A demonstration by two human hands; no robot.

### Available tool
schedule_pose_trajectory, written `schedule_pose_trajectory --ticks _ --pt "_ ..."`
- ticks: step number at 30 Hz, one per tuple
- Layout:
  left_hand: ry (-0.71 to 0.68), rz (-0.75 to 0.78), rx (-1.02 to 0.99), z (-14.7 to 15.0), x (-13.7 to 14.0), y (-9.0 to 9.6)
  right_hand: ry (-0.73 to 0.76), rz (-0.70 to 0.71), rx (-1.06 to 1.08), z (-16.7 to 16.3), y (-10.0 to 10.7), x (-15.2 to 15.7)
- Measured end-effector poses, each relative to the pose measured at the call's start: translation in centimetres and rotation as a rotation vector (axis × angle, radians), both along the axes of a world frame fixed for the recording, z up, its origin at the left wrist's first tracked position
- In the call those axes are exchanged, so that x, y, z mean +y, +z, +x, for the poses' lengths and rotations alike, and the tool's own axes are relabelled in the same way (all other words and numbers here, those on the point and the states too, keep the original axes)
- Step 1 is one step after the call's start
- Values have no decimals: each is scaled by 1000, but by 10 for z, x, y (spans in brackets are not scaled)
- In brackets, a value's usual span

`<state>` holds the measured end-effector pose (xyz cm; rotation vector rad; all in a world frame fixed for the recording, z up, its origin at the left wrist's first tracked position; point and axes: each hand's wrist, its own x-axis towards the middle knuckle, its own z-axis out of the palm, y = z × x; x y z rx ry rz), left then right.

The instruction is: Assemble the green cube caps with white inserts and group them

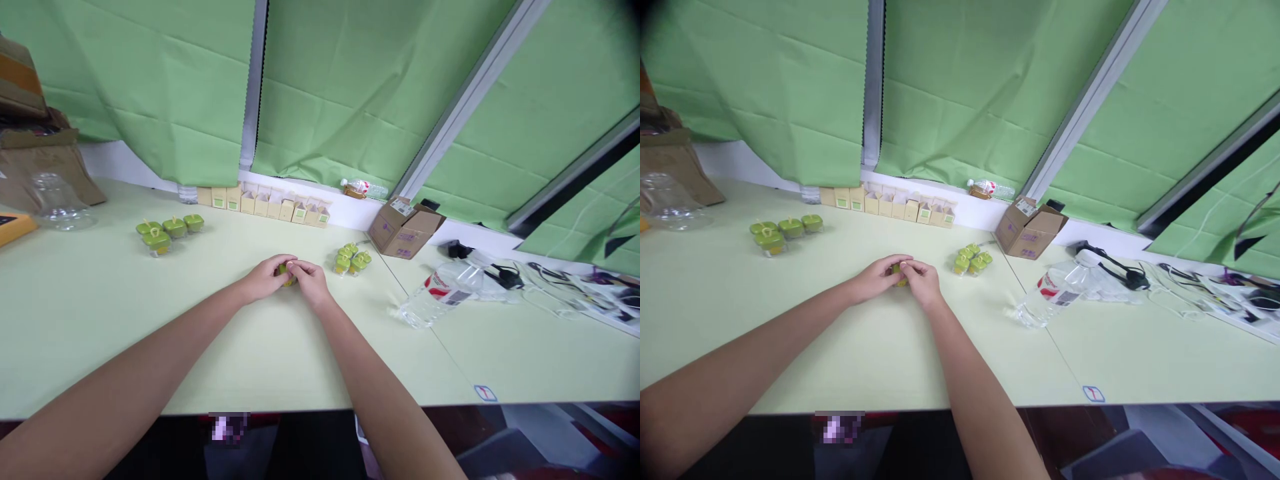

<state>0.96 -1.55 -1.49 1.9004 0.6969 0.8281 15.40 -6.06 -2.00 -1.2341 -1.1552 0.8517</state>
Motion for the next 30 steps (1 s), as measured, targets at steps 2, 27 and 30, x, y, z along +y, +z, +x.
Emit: schedule_pose_trajectory --ticks 2,27,30 --pt "0 19 0 0 1 -1 -3 -1 1 0 0 1" --pt "-207 -215 -174 -2 11 -3 13 49 -108 5 -7 6" --pt "-210 -239 -190 -2 12 -2 -8 53 -116 5 -8 8"
